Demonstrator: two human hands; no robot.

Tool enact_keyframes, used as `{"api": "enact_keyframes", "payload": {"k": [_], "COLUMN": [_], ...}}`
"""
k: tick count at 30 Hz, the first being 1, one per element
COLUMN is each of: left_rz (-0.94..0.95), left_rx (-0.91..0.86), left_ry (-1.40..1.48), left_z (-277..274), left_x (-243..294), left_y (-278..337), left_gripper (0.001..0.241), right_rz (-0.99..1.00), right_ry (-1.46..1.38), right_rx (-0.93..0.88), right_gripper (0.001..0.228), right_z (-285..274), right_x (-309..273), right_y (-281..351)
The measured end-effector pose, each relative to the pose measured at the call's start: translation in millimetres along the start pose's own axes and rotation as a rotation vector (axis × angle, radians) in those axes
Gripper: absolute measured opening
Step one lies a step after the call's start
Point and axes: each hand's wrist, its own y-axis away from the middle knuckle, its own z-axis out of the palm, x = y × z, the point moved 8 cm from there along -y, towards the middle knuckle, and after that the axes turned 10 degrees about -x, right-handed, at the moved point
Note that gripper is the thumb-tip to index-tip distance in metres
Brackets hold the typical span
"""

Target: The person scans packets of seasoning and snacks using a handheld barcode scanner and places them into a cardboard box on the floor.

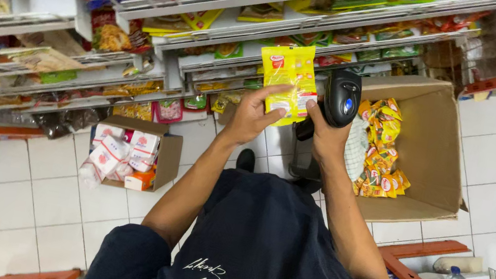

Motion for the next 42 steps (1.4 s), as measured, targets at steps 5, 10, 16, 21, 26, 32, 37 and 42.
{"api": "enact_keyframes", "payload": {"k": [5,10,16,21,26,32,37,42], "left_rz": [-0.104,0.008,0.036,0.039,0.078,0.042,0.055,0.038], "left_rx": [-0.017,0.072,0.140,0.165,0.157,0.170,0.156,0.113], "left_ry": [0.074,0.048,-0.012,-0.068,-0.017,-0.123,-0.132,-0.146], "left_z": [-31.9,-62.5,-89.6,-98.3,-100.5,-103.5,-104.6,-103.2], "left_x": [12.5,44.0,52.7,52.5,53.3,49.5,50.2,47.3], "left_y": [25.2,46.8,62.6,73.9,82.7,90.9,92.5,89.1], "left_gripper": [0.074,0.086,0.094,0.096,0.094,0.097,0.097,0.100], "right_rz": [0.025,0.114,0.263,0.235,0.233,0.253,0.258,0.234], "right_ry": [0.100,0.270,0.460,0.576,0.582,0.596,0.625,0.579], "right_rx": [-0.078,-0.299,-0.681,-0.780,-0.804,-0.824,-0.849,-0.825], "right_gripper": [0.018,0.017,0.017,0.021,0.020,0.020,0.020,0.020], "right_z": [32.0,64.9,123.6,149.2,158.0,161.6,163.7,161.2], "right_x": [-1.9,-5.2,0.6,-6.0,-11.7,-12.9,-12.3,-12.6], "right_y": [1.8,20.7,58.5,73.1,79.2,84.2,87.3,87.3]}}
